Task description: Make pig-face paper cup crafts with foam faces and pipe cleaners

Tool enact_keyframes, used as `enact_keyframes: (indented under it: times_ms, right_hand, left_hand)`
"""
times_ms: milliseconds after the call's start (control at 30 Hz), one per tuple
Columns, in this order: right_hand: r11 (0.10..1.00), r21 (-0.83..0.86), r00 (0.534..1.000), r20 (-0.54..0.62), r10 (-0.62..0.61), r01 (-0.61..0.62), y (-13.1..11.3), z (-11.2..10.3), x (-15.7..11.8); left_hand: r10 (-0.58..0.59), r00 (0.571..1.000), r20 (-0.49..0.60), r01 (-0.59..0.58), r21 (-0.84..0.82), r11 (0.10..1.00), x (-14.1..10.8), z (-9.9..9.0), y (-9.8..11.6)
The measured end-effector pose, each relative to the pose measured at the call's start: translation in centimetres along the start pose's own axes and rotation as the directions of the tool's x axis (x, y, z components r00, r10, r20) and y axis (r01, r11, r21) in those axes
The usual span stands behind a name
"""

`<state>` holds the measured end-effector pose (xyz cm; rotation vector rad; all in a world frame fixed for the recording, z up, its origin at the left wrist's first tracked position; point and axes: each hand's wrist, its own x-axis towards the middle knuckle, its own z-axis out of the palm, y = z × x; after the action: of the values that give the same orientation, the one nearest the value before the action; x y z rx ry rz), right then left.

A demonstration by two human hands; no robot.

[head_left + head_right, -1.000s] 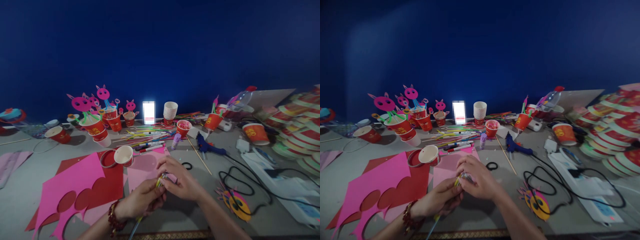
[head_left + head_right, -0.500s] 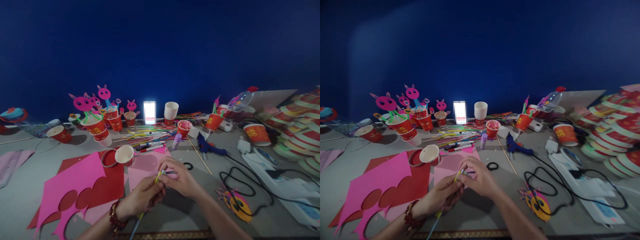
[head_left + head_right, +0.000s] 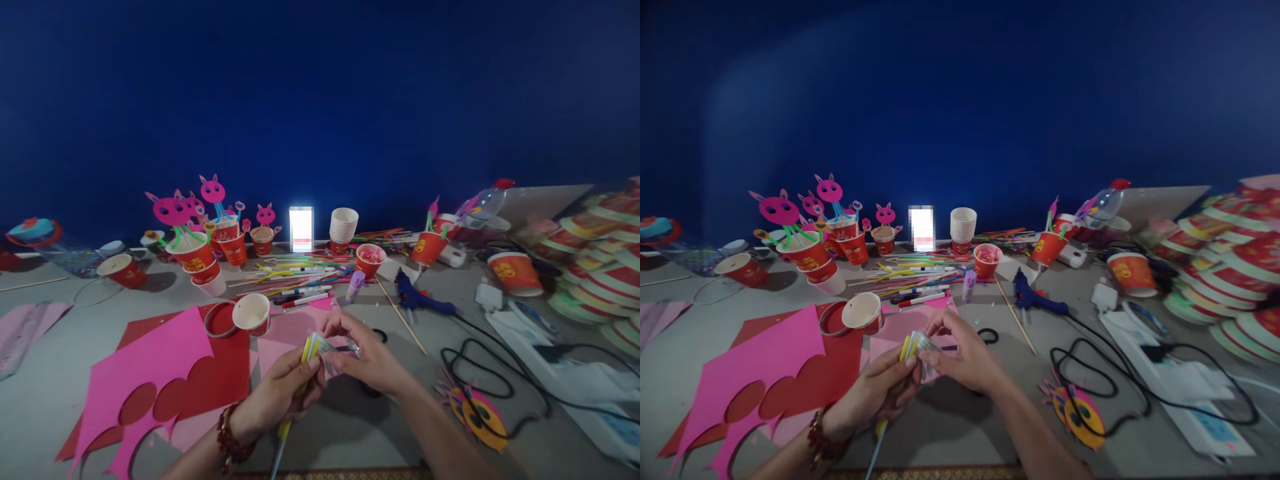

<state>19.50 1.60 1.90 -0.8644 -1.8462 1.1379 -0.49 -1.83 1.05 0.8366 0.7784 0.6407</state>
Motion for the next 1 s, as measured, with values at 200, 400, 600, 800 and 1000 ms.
enact_keyframes:
  times_ms: [200,400,600,800,1000]
  right_hand:
    - [1.000,0.022,0.994,0.112,0.010,-0.013,-0.1,-0.6,0.2]
    - [0.999,0.005,0.996,0.078,-0.037,0.036,-0.2,-1.0,0.5]
    - [1.000,0.020,0.991,0.135,-0.024,0.021,0.4,-1.0,0.5]
    - [0.996,0.085,0.975,0.220,-0.028,0.009,1.0,-1.2,0.3]
    - [0.993,0.113,0.958,0.281,-0.060,0.029,1.2,-1.4,0.3]
  left_hand:
    - [0.020,0.996,0.088,-0.017,-0.032,0.999,-0.1,-0.6,-0.2]
    - [0.017,0.992,0.125,-0.009,-0.068,0.998,-0.1,-0.6,-0.5]
    - [-0.061,0.975,0.213,0.073,-0.051,0.996,-0.1,-0.2,-0.5]
    - [-0.178,0.929,0.325,0.183,0.017,0.983,-0.5,-0.3,-0.2]
    - [-0.259,0.877,0.405,0.268,0.036,0.963,-0.5,-0.7,-0.3]
